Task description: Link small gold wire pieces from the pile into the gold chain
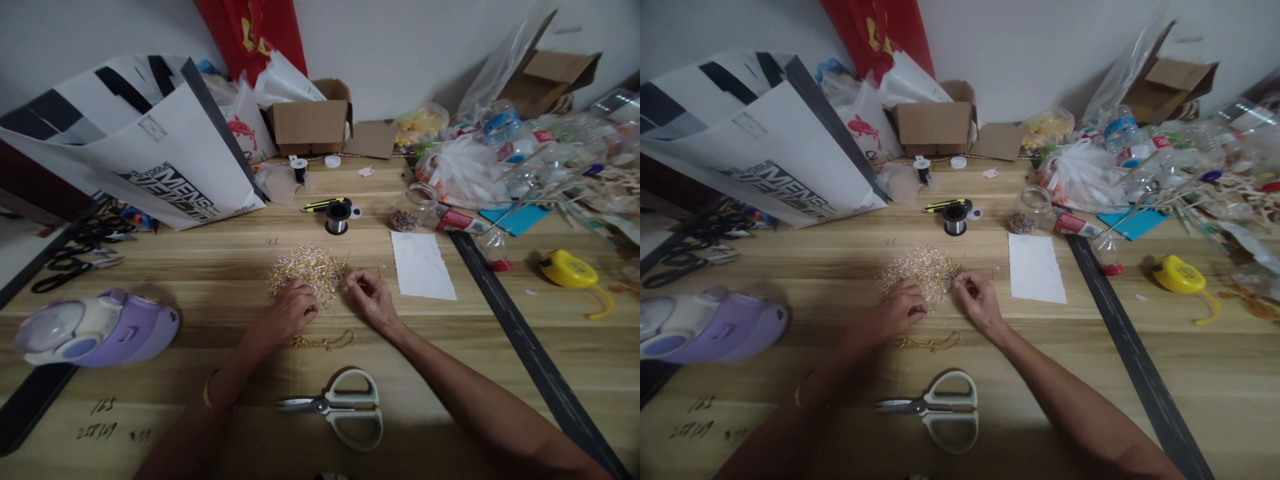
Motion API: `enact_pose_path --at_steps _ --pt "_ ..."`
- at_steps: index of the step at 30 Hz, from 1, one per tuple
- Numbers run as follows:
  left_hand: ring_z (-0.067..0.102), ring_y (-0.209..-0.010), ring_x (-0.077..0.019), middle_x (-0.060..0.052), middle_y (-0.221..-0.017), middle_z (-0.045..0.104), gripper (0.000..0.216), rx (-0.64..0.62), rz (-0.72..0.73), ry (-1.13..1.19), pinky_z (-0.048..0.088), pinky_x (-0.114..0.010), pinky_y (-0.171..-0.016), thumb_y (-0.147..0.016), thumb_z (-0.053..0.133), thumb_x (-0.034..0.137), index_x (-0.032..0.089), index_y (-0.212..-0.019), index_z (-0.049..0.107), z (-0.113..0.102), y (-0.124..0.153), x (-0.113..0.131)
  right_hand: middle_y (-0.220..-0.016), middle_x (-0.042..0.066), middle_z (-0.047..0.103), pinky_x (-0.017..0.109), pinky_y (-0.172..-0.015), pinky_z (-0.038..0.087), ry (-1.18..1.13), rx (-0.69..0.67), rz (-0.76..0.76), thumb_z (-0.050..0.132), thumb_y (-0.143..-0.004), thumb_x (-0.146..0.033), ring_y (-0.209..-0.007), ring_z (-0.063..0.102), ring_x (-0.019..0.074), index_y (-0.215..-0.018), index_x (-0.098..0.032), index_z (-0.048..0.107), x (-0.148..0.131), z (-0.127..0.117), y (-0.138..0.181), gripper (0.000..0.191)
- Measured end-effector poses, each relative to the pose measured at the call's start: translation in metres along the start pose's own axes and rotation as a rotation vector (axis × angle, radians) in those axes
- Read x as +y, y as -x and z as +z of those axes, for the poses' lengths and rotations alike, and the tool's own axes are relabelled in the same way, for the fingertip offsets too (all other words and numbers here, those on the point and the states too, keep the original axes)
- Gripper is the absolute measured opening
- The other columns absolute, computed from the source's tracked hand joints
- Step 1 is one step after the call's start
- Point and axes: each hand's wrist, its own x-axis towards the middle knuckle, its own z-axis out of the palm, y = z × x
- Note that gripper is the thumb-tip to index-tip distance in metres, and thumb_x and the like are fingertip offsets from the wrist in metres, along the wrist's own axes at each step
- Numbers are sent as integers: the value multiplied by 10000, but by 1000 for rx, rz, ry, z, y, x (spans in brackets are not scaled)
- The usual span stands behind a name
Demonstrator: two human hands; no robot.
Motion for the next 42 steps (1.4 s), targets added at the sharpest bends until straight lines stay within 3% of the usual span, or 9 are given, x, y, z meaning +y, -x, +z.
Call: enact_pose_path --at_steps 26,36,42 --pt "472 -850 -197 -31 -741 583 171 55 41 -80 355 -340 -803 -846 551 177 174 -676 579 6 3 0 -602 -32 503 227 -524 424 -170 286 36 630 -775 -420 -537 470 105 -748 -186 542 -1 -17 -14 251" --pt "467 -848 -186 -23 -734 560 206 67 69 -18 355 -329 -811 -869 518 176 170 -669 565 -1 6 6 -614 -31 509 223 -518 419 -169 299 9 626 -783 -403 -532 464 101 -761 -189 546 -3 -21 -16 229" --pt "474 -851 -182 -23 -729 569 214 35 109 42 374 -318 -803 -874 508 171 175 -676 589 -2 4 13 -600 -30 506 238 -544 414 -86 236 -36 605 -801 -414 -544 473 110 -756 -189 542 -7 -14 -12 237"
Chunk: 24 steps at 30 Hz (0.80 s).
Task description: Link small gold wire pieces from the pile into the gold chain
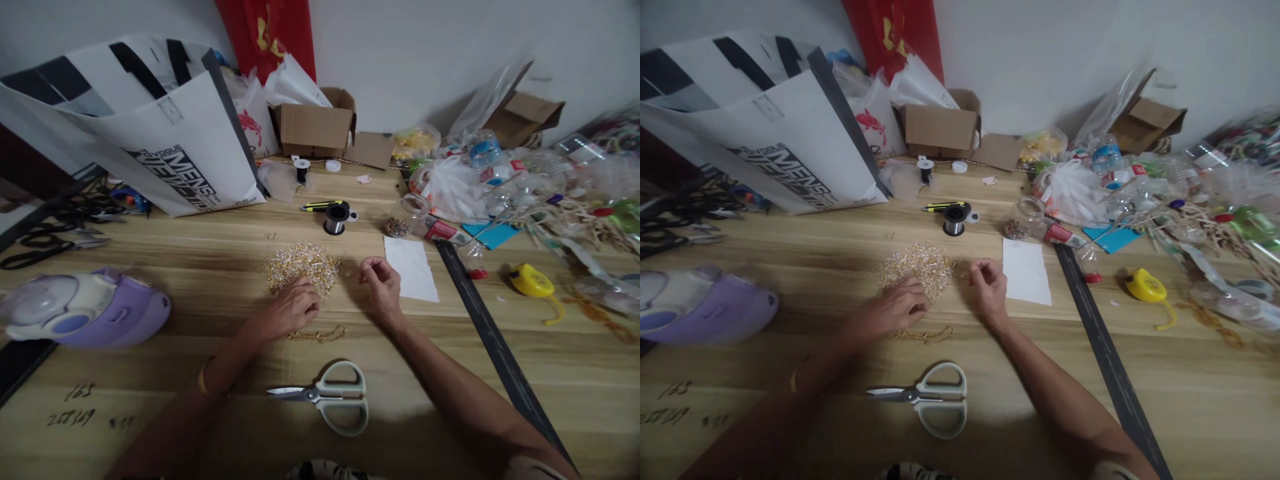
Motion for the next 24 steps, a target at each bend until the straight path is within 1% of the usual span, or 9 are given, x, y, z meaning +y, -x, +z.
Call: enact_pose_path --at_steps 4,8,12,15,18,21,24 --pt "480 -879 -188 -32 -738 569 217 -25 15 1 387 -315 -793 -879 509 179 176 -684 606 0 -1 2 -620 -22 507 244 -547 402 44 -36 -29 600 -812 -404 -559 466 115 -753 -189 551 1 4 6 228" --pt "478 -887 -190 -36 -756 572 199 -39 15 -25 393 -323 -809 -879 511 175 174 -719 629 2 -2 -1 -703 6 541 254 -578 413 112 -94 -84 574 -837 -351 -631 497 133 -775 -188 562 5 5 10 175" --pt "476 -896 -192 -39 -784 581 181 -28 17 -58 396 -328 -827 -877 515 172 170 -741 635 5 -4 -3 -734 19 551 262 -598 419 211 -173 -192 538 -858 -271 -674 513 148 -777 -194 565 5 4 13 115" --pt "482 -888 -192 -38 -793 595 164 -17 8 -62 392 -338 -844 -870 530 174 170 -741 633 5 -4 -4 -714 17 545 265 -598 406 268 -245 -286 530 -860 -226 -659 505 147 -772 -198 566 4 4 15 99" --pt "490 -887 -188 -40 -812 611 157 15 -5 -14 393 -342 -852 -881 524 196 169 -771 632 6 -4 -8 -705 20 556 273 -606 399 313 -321 -375 541 -857 -218 -647 510 153 -799 -204 573 4 4 17 68" --pt "493 -861 -187 -44 -792 601 178 77 -16 21 410 -335 -804 -888 511 210 168 -764 632 7 -5 -16 -758 43 585 277 -640 419 376 -388 -493 505 -880 -196 -706 534 164 -847 -198 563 5 5 18 67" --pt "497 -872 -188 -45 -817 607 150 164 -34 54 419 -343 -816 -885 498 176 171 -835 640 7 -7 -22 -775 52 588 258 -613 425 426 -417 -604 470 -896 -164 -707 537 156 -885 -184 544 6 6 19 77"
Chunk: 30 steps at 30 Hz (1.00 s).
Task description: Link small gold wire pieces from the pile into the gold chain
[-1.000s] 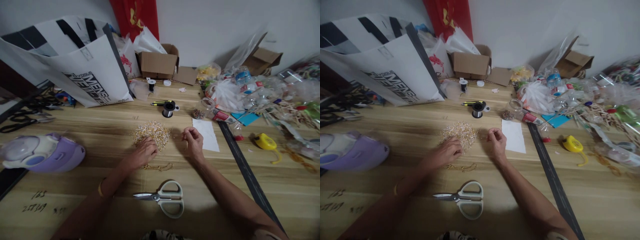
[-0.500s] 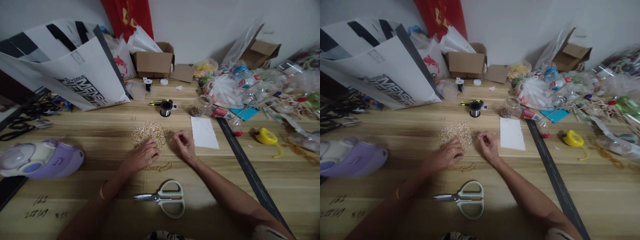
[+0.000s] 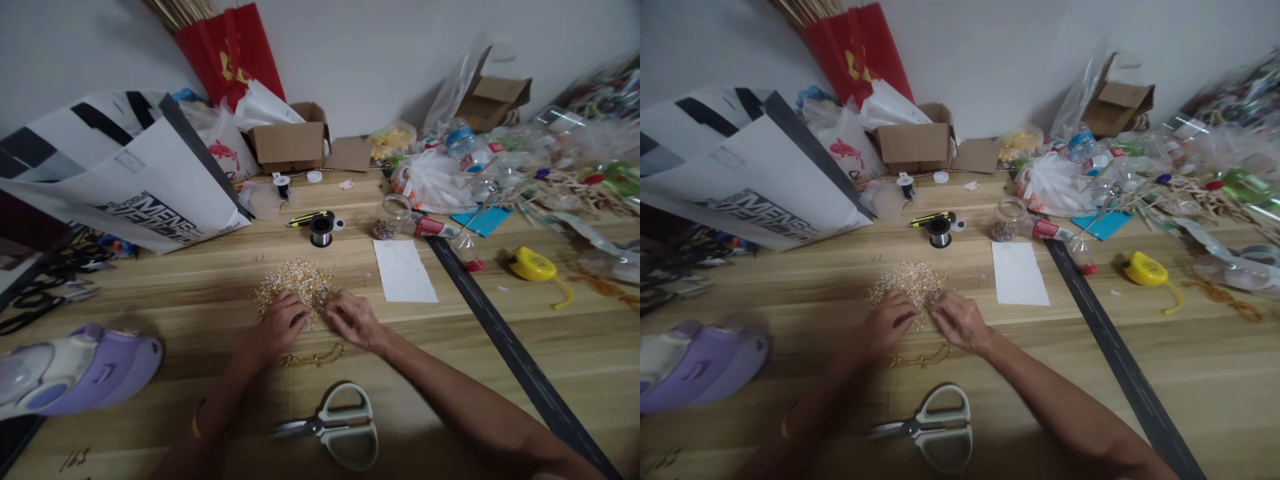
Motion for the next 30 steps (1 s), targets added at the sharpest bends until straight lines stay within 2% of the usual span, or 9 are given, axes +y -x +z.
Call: enact_pose_path --at_steps 6,11,16,19,21,30 --pt "499 -1001 -208 -78 -1027 586 228 72 -15 -57 429 -384 -901 -880 457 135 180 -1037 616 3 -6 -3 -800 59 607 258 -611 438 105 -60 -84 462 -904 -174 -711 552 159 -928 -183 527 -1 0 2 70" --pt "415 -1166 -240 -96 -1205 528 306 56 50 -182 366 -450 -1016 -883 416 90 177 -1126 580 8 -16 -4 -809 56 604 254 -607 434 124 -85 -75 462 -904 -175 -712 551 156 -934 -180 534 1 0 3 78" --pt "456 -1024 -226 -76 -1070 582 225 64 20 -229 424 -409 -913 -887 439 106 182 -999 619 7 -35 6 -816 58 610 255 -629 441 121 -99 -69 461 -907 -172 -741 560 157 -916 -176 543 2 1 3 83" --pt "459 -918 -217 -60 -903 584 186 -5 25 -259 429 -387 -850 -879 455 103 173 -846 625 4 -47 11 -809 56 610 255 -622 440 124 -108 -63 455 -909 -177 -730 555 155 -901 -176 546 2 1 3 91" --pt "452 -912 -216 -56 -878 573 178 -13 23 -258 425 -377 -839 -871 467 102 170 -805 616 3 -54 9 -813 55 615 256 -623 441 122 -100 -60 455 -908 -177 -729 556 155 -904 -178 544 1 0 3 89" --pt "484 -915 -205 -51 -907 567 120 -21 13 -217 417 -366 -843 -860 514 146 186 -843 625 1 -51 -14 -825 58 614 252 -610 437 111 -88 -64 454 -911 -181 -725 558 152 -921 -184 532 2 0 2 79"
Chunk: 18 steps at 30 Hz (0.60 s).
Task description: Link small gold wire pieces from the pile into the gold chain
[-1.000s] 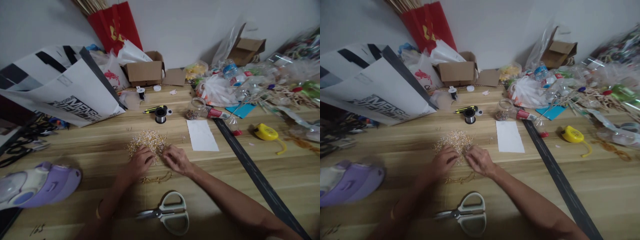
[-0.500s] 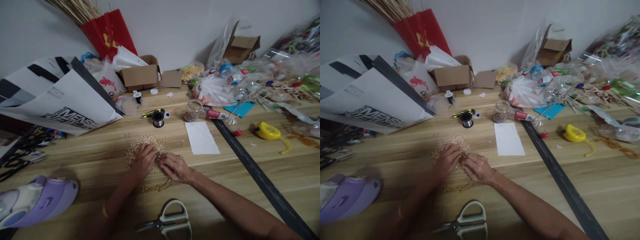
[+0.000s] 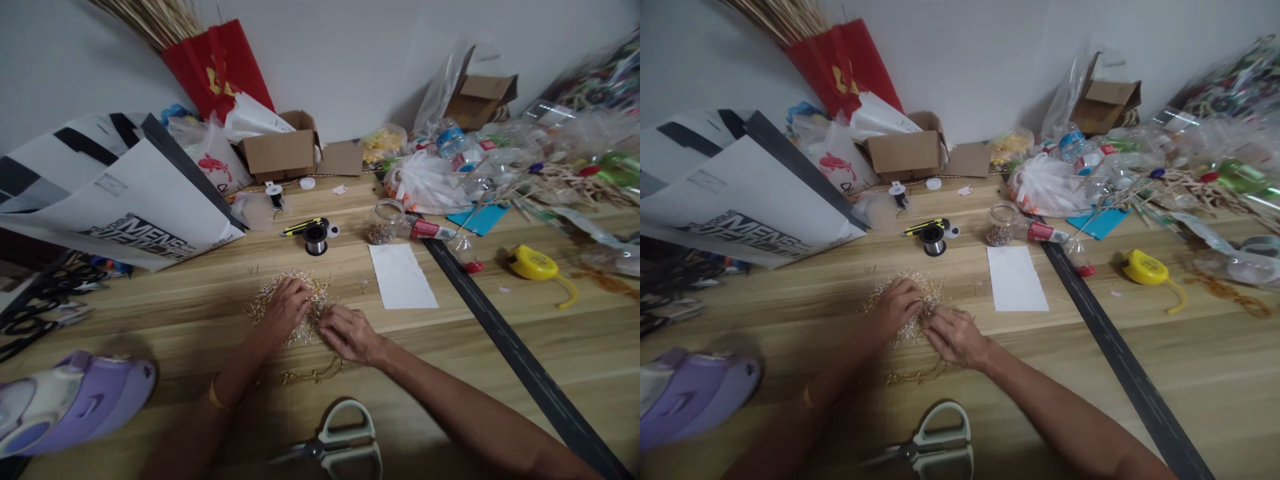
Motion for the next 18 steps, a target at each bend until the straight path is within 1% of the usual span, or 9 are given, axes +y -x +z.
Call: enact_pose_path --at_steps 4,6,10,13,18 --pt "511 -884 -192 -45 -904 585 113 55 -42 29 420 -355 -839 -855 517 145 181 -832 621 1 4 -7 -814 53 604 249 -593 430 -9 7 8 455 -911 -181 -709 550 151 -930 -187 528 -1 -1 -1 75" --pt "524 -873 -183 -39 -889 594 102 83 -56 90 425 -336 -824 -850 522 143 182 -817 610 1 5 -10 -807 51 601 247 -587 427 -9 18 8 456 -913 -180 -705 548 150 -934 -186 528 -1 -1 -2 75" --pt "549 -825 -170 -23 -808 618 111 97 -114 210 430 -314 -788 -819 546 119 181 -736 588 0 5 -14 -808 49 604 246 -592 428 -8 29 9 462 -911 -179 -709 550 148 -928 -183 527 -1 -1 -2 68" --pt "561 -790 -168 -15 -761 638 111 123 -170 245 434 -315 -773 -789 570 111 181 -706 594 -1 7 -15 -807 46 606 249 -602 432 -19 33 21 462 -909 -176 -708 550 148 -927 -185 526 0 0 -1 68" --pt "587 -779 -170 -16 -757 664 85 165 -221 280 451 -311 -761 -770 595 133 184 -705 617 -4 9 -14 -814 53 604 254 -601 435 -42 16 51 467 -906 -177 -711 554 153 -944 -186 533 2 1 -1 76"
